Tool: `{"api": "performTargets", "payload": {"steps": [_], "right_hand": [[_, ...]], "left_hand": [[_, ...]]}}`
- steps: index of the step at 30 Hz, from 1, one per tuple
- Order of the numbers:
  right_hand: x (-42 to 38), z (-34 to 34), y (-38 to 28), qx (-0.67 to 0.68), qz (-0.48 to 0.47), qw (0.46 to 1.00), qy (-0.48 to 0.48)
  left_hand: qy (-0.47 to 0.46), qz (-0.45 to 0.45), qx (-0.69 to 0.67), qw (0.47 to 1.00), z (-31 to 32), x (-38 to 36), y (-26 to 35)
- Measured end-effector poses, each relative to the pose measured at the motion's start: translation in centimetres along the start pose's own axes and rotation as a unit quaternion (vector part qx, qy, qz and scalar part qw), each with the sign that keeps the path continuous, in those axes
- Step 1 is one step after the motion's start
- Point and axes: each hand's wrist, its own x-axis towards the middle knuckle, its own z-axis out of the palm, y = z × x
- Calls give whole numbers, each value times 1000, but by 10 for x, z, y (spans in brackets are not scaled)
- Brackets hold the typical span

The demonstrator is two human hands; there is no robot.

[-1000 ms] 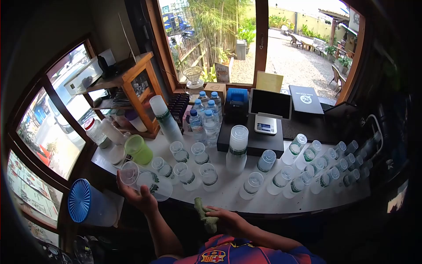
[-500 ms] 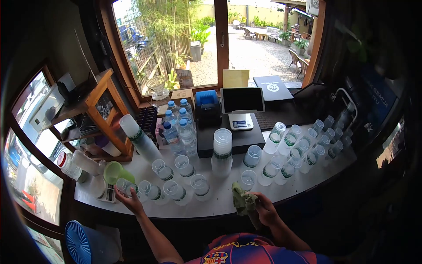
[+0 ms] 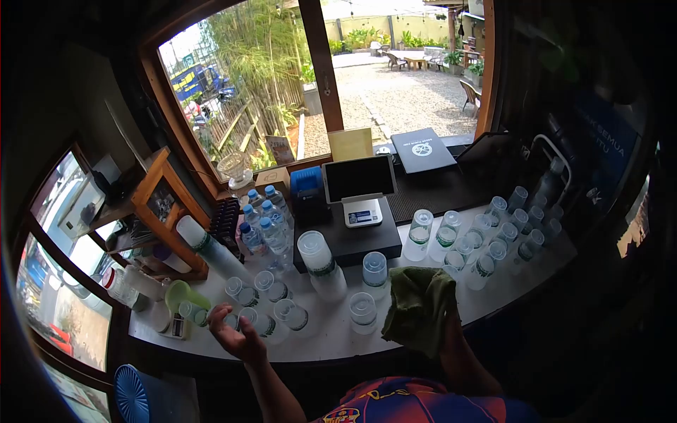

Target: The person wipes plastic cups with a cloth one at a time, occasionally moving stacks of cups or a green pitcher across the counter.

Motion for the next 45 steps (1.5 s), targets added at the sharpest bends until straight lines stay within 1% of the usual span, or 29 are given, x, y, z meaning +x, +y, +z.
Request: {"api": "performTargets", "payload": {"steps": [1, 3, 5, 6, 9, 13, 15, 19, 21, 24, 25, 27, 28, 29, 30, 31, 32, 33, 34, 35, 36, 37, 38, 39, 40, 41, 43, 44, 45], "right_hand": [[-1, 1, -8, 18, -3, 1000, -23], [-7, -11, -19, 19, -24, 1000, 0], [-15, -22, -32, 39, -36, 999, 1], [-21, -34, -39, 34, -37, 999, 13], [-41, -76, -64, 19, -45, 997, 60], [-74, -97, -114, 25, -84, 986, 144], [-84, -117, -135, 65, -105, 981, 149], [-92, -136, -170, 47, -147, 978, 143], [-88, -147, -180, 51, -153, 977, 141], [-83, -153, -190, 44, -178, 973, 138], [-83, -146, -192, 61, -186, 972, 131], [-80, -139, -192, 62, -203, 972, 97], [-80, -138, -191, 46, -212, 974, 70], [-80, -138, -189, 29, -221, 974, 43], [-80, -144, -179, 21, -220, 968, 117], [-80, -155, -166, -12, -236, 971, 35], [-80, -166, -152, -44, -251, 966, -49], [-76, -146, -152, -114, -270, 952, -91], [-72, -126, -151, -179, -293, 930, -132], [-63, -115, -146, -268, -247, 924, -119], [-55, -103, -141, -358, -200, 905, -114], [-47, -109, -132, -407, -167, 892, -104], [-39, -114, -124, -455, -133, 875, -98], [-37, -101, -124, -474, -192, 854, -101], [-33, -92, -125, -489, -249, 830, -104], [-23, -93, -130, -395, -243, 877, -123], [-23, -82, -113, -274, -160, 937, -144], [-25, -84, -102, -408, -164, 873, -210], [-28, -87, -83, -455, -172, 829, -277]], "left_hand": [[-47, -57, -75, 994, 27, 8, 22], [-109, -108, -73, 985, 76, 19, 52], [-170, -105, -39, 979, 114, 21, 61], [-192, -151, -33, 969, 130, 17, 63], [-185, -196, -30, 963, 163, -4, 37], [-115, -218, -94, 964, 177, -5, 42], [-90, -176, -43, 979, 180, 2, 40], [-45, -190, -99, 976, 183, 26, 64], [-34, -135, -132, 981, 182, 46, 78], [87, 2, -75, 993, 175, 78, 128], [134, 67, -43, 988, 169, 86, 140], [219, 121, -10, 968, 159, 88, 177], [234, 187, -34, 953, 157, 90, 191], [258, 215, -30, 941, 156, 85, 197], [266, 176, -65, 945, 162, 69, 206], [274, 138, -99, 947, 172, 48, 218], [196, 94, -184, 959, 185, 26, 229], [116, 49, -267, 955, 198, 3, 242], [42, -15, -270, 962, 210, -23, 260], [-76, -78, -278, 954, 213, -54, 261], [-146, -113, -250, 950, 220, -84, 270], [-207, -144, -314, 915, 229, -113, 283], [-279, -82, -272, 917, 230, -151, 272], [-244, -185, -383, 872, 236, -167, 295], [-291, -209, -344, 868, 231, -175, 298], [-364, -165, -245, 884, 219, -174, 297], [-370, -139, -217, 892, 203, -178, 274], [-328, -148, -179, 916, 190, -169, 267], [-223, -243, -186, 926, 181, -156, 273]]}}
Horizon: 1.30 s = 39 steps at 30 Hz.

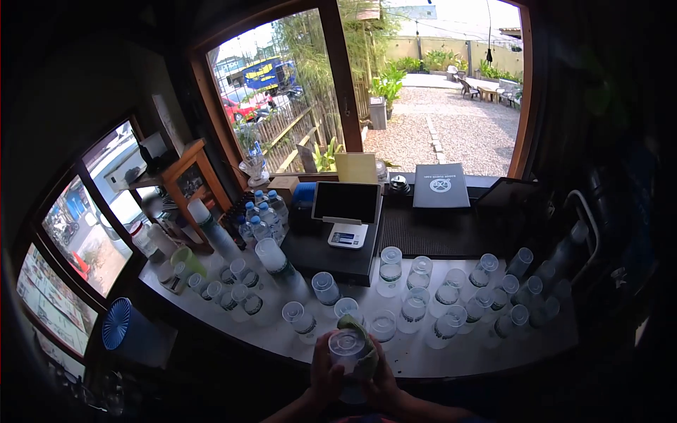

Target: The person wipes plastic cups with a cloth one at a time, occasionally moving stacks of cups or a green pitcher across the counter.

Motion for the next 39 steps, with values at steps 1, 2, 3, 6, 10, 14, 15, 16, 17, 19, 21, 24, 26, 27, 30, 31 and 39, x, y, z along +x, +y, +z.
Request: {"api": "performTargets", "payload": {"steps": [1, 2, 3, 6, 10, 14, 15, 16, 17, 19, 21, 24, 26, 27, 30, 31, 39], "right_hand": [[-5, 17, 3, -44, -2, 998, -42], [-6, 29, 5, -90, -8, 992, -84], [-1, 34, -2, -96, -5, 988, -120], [28, 43, -2, 41, -46, 997, -51], [49, 55, -21, 2, -75, 995, -66], [15, 115, -17, -92, -95, 980, -152], [15, 128, -15, -105, -98, 975, -168], [18, 140, -18, -118, -100, 971, -183], [25, 144, -26, -85, -31, 979, -180], [25, 166, -16, 138, 57, 984, -99], [21, 190, -20, 219, 93, 968, -79], [13, 232, -37, 105, -13, 985, -135], [-12, 262, -36, 29, 36, 974, -222], [-18, 280, -30, 37, 10, 972, -232], [-14, 313, -38, 139, 49, 968, -204], [-6, 321, -44, 183, 82, 963, -182], [-17, 360, -28, -9, -43, 972, -232]], "left_hand": [[46, -17, -19, 999, -14, 10, 17], [92, -30, -39, 995, -27, 18, 27], [107, -25, -33, 993, -34, 12, 20], [95, -16, 30, 995, -43, -32, -6], [49, -40, 115, 991, -53, -61, -17], [221, -50, 29, 974, -118, -48, -1], [239, -41, -6, 970, -130, -40, 16], [255, -31, -40, 966, -141, -39, 25], [237, -46, 20, 970, -148, -52, 15], [105, -31, 121, 987, -164, -69, 15], [79, -57, 52, 994, -174, -85, 18], [156, -50, 49, 985, -227, -92, 35], [278, -63, 8, 958, -265, -100, 35], [284, -55, 19, 957, -285, -105, 37], [222, -48, 73, 971, -308, -126, 37], [186, -48, 92, 977, -310, -135, 33], [254, -86, -29, 963, -343, -154, 16]]}}
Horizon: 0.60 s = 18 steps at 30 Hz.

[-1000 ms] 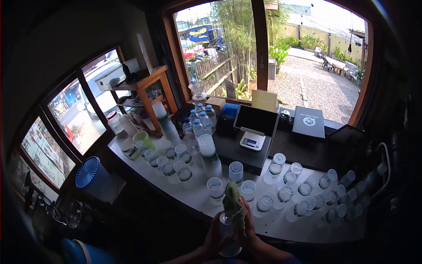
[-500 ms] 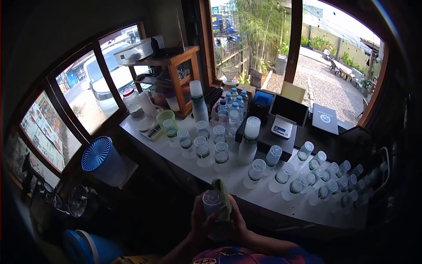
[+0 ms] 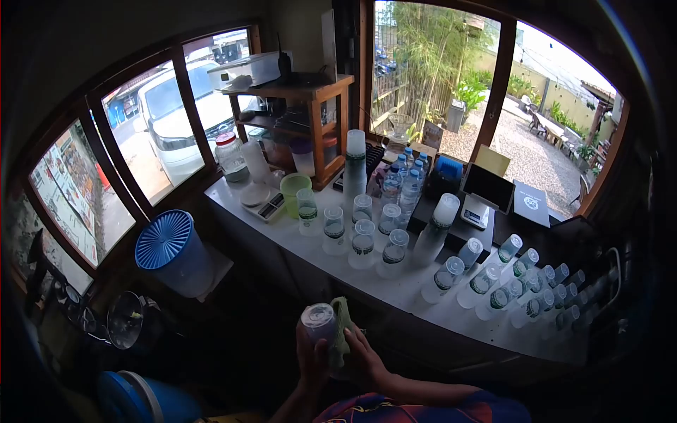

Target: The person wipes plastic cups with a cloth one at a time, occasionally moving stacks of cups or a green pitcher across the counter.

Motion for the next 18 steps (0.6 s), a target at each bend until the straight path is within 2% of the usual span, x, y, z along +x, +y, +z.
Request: {"api": "performTargets", "payload": {"steps": [1, 2, 3, 5, 6, 7, 9, 10, 12, 13, 14, 15, 17, 18], "right_hand": [[-1, 6, 4, -29, 5, 998, -49], [7, 9, 0, 61, 61, 996, -32], [18, 10, -8, 152, 113, 982, -6], [19, 16, 30, 132, 38, 988, 66], [39, 0, 17, 182, 102, 976, 64], [49, 2, 34, 236, 118, 960, 90], [69, -5, 39, 258, 111, 956, 86], [76, -3, 42, 227, 94, 967, 67], [89, 2, 49, 162, 63, 984, 30], [86, 12, 69, 170, 78, 982, 3], [86, 19, 83, 369, 196, 908, 20], [95, 20, 88, 548, 299, 781, 33], [107, -1, 106, 428, 255, 866, -43], [118, -15, 105, 312, 205, 926, -57]], "left_hand": [[59, -12, -58, 996, -2, 8, 3], [115, 39, 18, 992, 2, 20, 14], [72, 34, 17, 997, 2, 23, 8], [-18, 20, 18, 999, -3, 22, -18], [-74, 37, 56, 995, -9, 19, -46], [-88, 18, 62, 994, -7, 23, -45], [-118, -19, 75, 990, 0, 33, -42], [-92, -22, 45, 995, -6, 42, -51], [46, 16, 102, 994, -15, 67, -61], [113, 35, 130, 984, -21, 82, -64], [149, 59, 133, 978, -29, 100, -67], [185, 85, 134, 970, -35, 120, -66], [191, 122, 141, 964, -38, 157, -56], [195, 139, 144, 960, -40, 171, -53]]}}
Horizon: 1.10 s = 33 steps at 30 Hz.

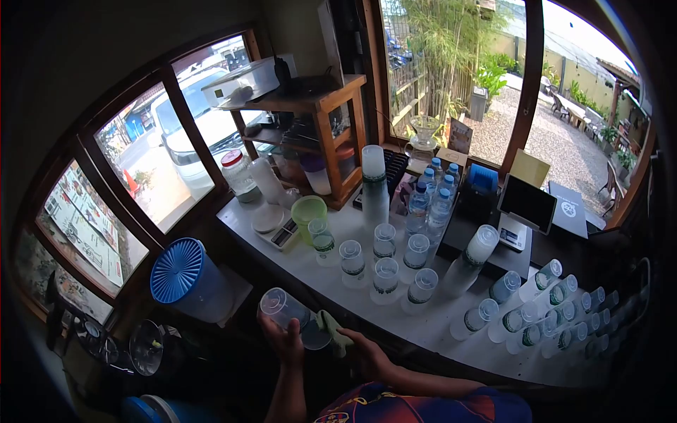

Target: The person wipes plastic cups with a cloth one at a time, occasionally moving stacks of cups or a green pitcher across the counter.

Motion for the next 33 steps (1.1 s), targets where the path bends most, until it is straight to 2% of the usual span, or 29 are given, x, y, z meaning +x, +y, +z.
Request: {"api": "performTargets", "payload": {"steps": [1, 3, 4, 6, 11, 12, 15, 16, 19, 25, 28, 31, 32, 33], "right_hand": [[6, -11, -14, -133, -47, 990, 11], [22, -29, -14, -112, -46, 992, 20], [26, -38, -16, -118, -30, 993, 9], [36, -50, -20, -130, 0, 991, -5], [59, -53, -10, 36, 11, 998, 44], [64, -50, -5, 73, 5, 995, 61], [80, -43, -1, -34, -39, 992, 117], [83, -39, -3, -64, -63, 985, 146], [86, -22, -16, -94, -44, 967, 231], [81, 2, -21, -122, -48, 943, 307], [69, 6, -16, -86, -39, 943, 320], [54, 3, -17, -29, -44, 944, 326], [49, 1, -18, -20, -55, 944, 326], [43, -4, -19, -11, -67, 943, 325]], "left_hand": [[-6, 32, 50, 998, 2, 13, -16], [-18, 93, 149, 984, 11, 39, -70], [-32, 70, 161, 984, 16, 48, -85], [-43, 63, 117, 990, 29, 66, -109], [-127, -29, 16, 991, 61, 89, -170], [-157, -7, 43, 987, 66, 92, -181], [-161, 4, 3, 987, 88, 100, -207], [-188, -14, -20, 982, 95, 105, -206], [-235, 24, -2, 972, 110, 117, -209], [-289, 62, -46, 954, 143, 133, -223], [-298, 81, -15, 951, 149, 136, -227], [-275, 49, -65, 958, 149, 128, -213], [-263, 88, -18, 961, 142, 125, -211], [-240, 85, 2, 967, 133, 120, -209]]}}
